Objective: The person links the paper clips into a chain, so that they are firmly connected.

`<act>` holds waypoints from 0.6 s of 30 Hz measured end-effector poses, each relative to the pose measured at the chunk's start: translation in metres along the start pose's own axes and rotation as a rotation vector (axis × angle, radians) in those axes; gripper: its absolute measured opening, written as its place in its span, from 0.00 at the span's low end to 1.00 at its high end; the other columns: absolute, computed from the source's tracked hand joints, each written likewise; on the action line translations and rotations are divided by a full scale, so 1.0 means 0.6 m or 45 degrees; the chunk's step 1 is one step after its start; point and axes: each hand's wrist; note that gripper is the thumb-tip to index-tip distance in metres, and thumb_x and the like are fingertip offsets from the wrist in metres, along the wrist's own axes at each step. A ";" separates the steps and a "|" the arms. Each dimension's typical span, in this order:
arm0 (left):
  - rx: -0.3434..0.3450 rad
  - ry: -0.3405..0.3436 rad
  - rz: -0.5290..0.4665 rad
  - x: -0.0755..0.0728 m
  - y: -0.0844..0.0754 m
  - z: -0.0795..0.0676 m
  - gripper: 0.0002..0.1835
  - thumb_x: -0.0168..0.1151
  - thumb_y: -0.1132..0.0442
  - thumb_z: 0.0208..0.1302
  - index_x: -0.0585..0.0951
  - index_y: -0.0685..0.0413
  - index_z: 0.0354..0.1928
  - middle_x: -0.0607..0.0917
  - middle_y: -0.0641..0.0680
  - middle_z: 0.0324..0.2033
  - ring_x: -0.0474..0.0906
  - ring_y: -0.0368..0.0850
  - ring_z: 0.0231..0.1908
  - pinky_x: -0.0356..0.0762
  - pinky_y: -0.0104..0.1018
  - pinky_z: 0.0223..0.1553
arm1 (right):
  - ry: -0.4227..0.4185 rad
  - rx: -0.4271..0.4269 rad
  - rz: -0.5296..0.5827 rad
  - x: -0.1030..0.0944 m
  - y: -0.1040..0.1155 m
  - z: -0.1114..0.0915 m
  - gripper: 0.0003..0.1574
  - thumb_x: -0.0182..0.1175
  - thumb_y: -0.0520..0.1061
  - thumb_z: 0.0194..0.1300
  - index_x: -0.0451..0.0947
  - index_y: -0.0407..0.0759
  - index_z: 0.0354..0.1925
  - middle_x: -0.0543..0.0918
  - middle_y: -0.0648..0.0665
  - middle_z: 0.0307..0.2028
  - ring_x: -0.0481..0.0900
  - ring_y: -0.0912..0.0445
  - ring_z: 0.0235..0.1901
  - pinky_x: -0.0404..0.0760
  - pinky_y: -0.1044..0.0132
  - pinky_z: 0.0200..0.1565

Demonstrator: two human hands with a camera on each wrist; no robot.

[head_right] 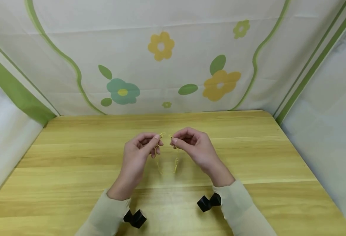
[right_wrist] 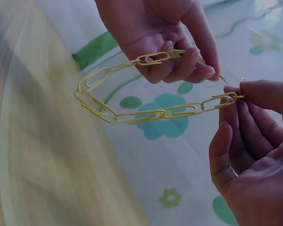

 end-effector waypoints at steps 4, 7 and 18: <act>0.026 0.054 -0.010 0.005 -0.019 -0.012 0.08 0.68 0.64 0.76 0.87 0.63 0.48 0.89 0.49 0.31 0.82 0.42 0.25 0.76 0.29 0.30 | -0.036 -0.093 -0.049 0.009 0.024 -0.011 0.04 0.68 0.38 0.75 0.85 0.40 0.46 0.89 0.52 0.40 0.87 0.57 0.38 0.89 0.64 0.47; 0.031 0.088 -0.019 0.006 -0.025 -0.018 0.08 0.67 0.65 0.76 0.86 0.65 0.48 0.89 0.49 0.31 0.82 0.42 0.26 0.76 0.29 0.30 | -0.046 -0.143 -0.063 0.013 0.033 -0.014 0.05 0.67 0.36 0.74 0.85 0.36 0.46 0.89 0.52 0.40 0.86 0.56 0.37 0.89 0.64 0.45; 0.005 0.140 -0.026 0.004 -0.024 -0.021 0.08 0.65 0.66 0.77 0.86 0.65 0.48 0.89 0.47 0.32 0.82 0.41 0.27 0.77 0.29 0.32 | -0.050 -0.207 -0.048 0.011 0.036 -0.012 0.05 0.67 0.33 0.73 0.84 0.32 0.46 0.89 0.53 0.39 0.86 0.56 0.36 0.87 0.66 0.43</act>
Point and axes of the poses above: each hand's wrist, its own z-axis towards the middle knuckle, its own x-axis out of the palm, y = z × x
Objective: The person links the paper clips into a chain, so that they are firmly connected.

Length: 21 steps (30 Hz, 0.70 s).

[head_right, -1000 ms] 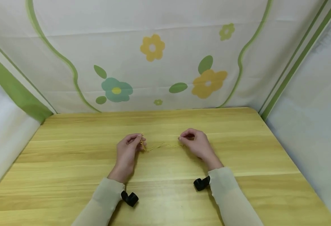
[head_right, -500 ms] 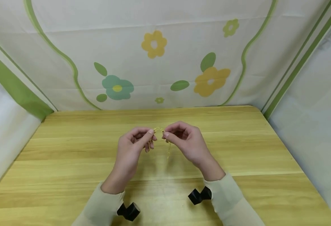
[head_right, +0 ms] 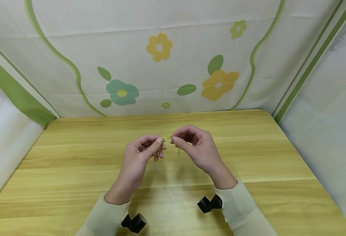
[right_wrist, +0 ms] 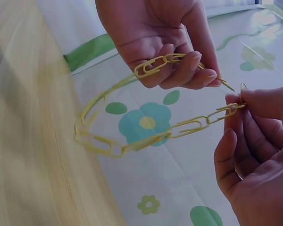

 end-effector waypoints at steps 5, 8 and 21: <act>0.006 -0.005 -0.013 0.001 0.001 -0.001 0.08 0.65 0.65 0.78 0.85 0.65 0.49 0.89 0.48 0.32 0.83 0.42 0.28 0.79 0.30 0.33 | 0.045 0.015 -0.020 0.001 0.001 0.000 0.05 0.68 0.35 0.73 0.86 0.33 0.46 0.89 0.53 0.39 0.86 0.56 0.36 0.87 0.64 0.42; 0.001 0.007 -0.014 0.001 0.001 -0.002 0.09 0.65 0.65 0.78 0.85 0.66 0.49 0.89 0.48 0.32 0.83 0.42 0.29 0.80 0.30 0.33 | 0.031 0.029 -0.028 0.001 0.000 0.000 0.06 0.69 0.35 0.73 0.86 0.33 0.46 0.90 0.53 0.40 0.87 0.57 0.36 0.88 0.64 0.42; -0.065 0.030 0.005 0.002 0.001 -0.001 0.07 0.64 0.65 0.78 0.86 0.61 0.49 0.88 0.48 0.33 0.83 0.42 0.30 0.79 0.30 0.33 | 0.030 0.115 -0.064 -0.004 0.001 0.000 0.09 0.70 0.38 0.73 0.86 0.34 0.49 0.91 0.55 0.42 0.89 0.56 0.40 0.90 0.63 0.47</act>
Point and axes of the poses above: each hand's wrist, its own z-axis towards the middle knuckle, its own x-axis out of the palm, y = z × x
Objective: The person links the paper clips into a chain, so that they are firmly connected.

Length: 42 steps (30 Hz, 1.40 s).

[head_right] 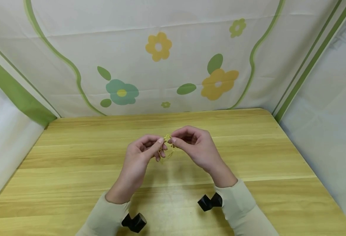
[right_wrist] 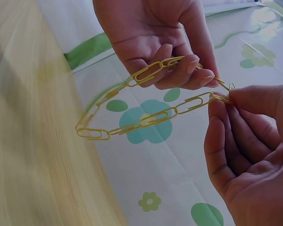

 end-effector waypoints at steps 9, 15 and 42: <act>0.005 0.008 0.010 0.000 0.000 0.001 0.06 0.63 0.66 0.78 0.86 0.62 0.48 0.88 0.48 0.32 0.83 0.42 0.29 0.78 0.30 0.33 | 0.035 -0.032 -0.091 -0.003 0.001 0.001 0.10 0.70 0.38 0.73 0.86 0.40 0.51 0.89 0.52 0.45 0.90 0.55 0.44 0.89 0.64 0.49; -0.002 0.004 0.016 0.002 0.000 0.000 0.07 0.64 0.64 0.78 0.86 0.62 0.48 0.89 0.48 0.32 0.83 0.42 0.29 0.79 0.30 0.33 | -0.088 -0.162 -0.091 0.000 0.003 0.002 0.09 0.69 0.33 0.72 0.85 0.36 0.50 0.89 0.50 0.43 0.87 0.56 0.42 0.87 0.68 0.46; -0.051 -0.016 -0.004 0.004 0.008 0.001 0.07 0.65 0.63 0.78 0.86 0.61 0.48 0.89 0.50 0.34 0.83 0.43 0.30 0.79 0.31 0.33 | -0.009 -0.155 -0.127 0.008 -0.001 -0.002 0.13 0.72 0.34 0.69 0.88 0.41 0.51 0.91 0.49 0.45 0.88 0.57 0.44 0.86 0.66 0.50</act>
Point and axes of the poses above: each hand's wrist, its own z-axis towards the middle knuckle, its own x-axis out of the palm, y = z × x
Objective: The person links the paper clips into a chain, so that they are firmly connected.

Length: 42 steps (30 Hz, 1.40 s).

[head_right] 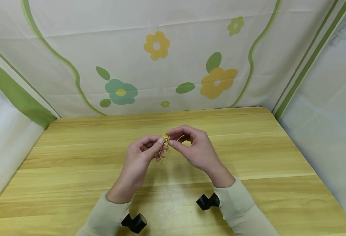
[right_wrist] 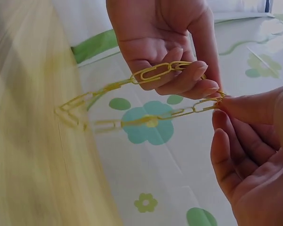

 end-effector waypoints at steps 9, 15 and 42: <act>0.011 0.035 0.000 0.001 0.002 -0.002 0.08 0.65 0.64 0.78 0.87 0.63 0.49 0.89 0.48 0.33 0.83 0.42 0.30 0.79 0.30 0.34 | 0.066 0.216 0.259 0.000 -0.020 0.005 0.17 0.73 0.34 0.68 0.84 0.33 0.54 0.89 0.52 0.40 0.87 0.57 0.39 0.88 0.66 0.45; -0.001 0.049 -0.028 0.001 0.002 -0.002 0.08 0.65 0.64 0.78 0.86 0.62 0.49 0.89 0.48 0.34 0.83 0.42 0.30 0.79 0.30 0.33 | 0.074 0.195 0.317 -0.001 -0.027 0.005 0.10 0.72 0.34 0.68 0.88 0.40 0.47 0.91 0.53 0.40 0.86 0.58 0.38 0.88 0.65 0.44; -0.057 -0.002 0.011 0.003 0.002 0.000 0.08 0.67 0.62 0.77 0.86 0.60 0.48 0.89 0.48 0.33 0.83 0.43 0.30 0.79 0.30 0.35 | 0.024 0.009 0.413 -0.010 -0.024 0.005 0.13 0.61 0.27 0.72 0.74 0.37 0.31 0.86 0.49 0.39 0.80 0.56 0.31 0.82 0.67 0.36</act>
Point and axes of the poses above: each hand's wrist, its own z-axis towards the middle knuckle, its own x-axis out of the palm, y = z × x
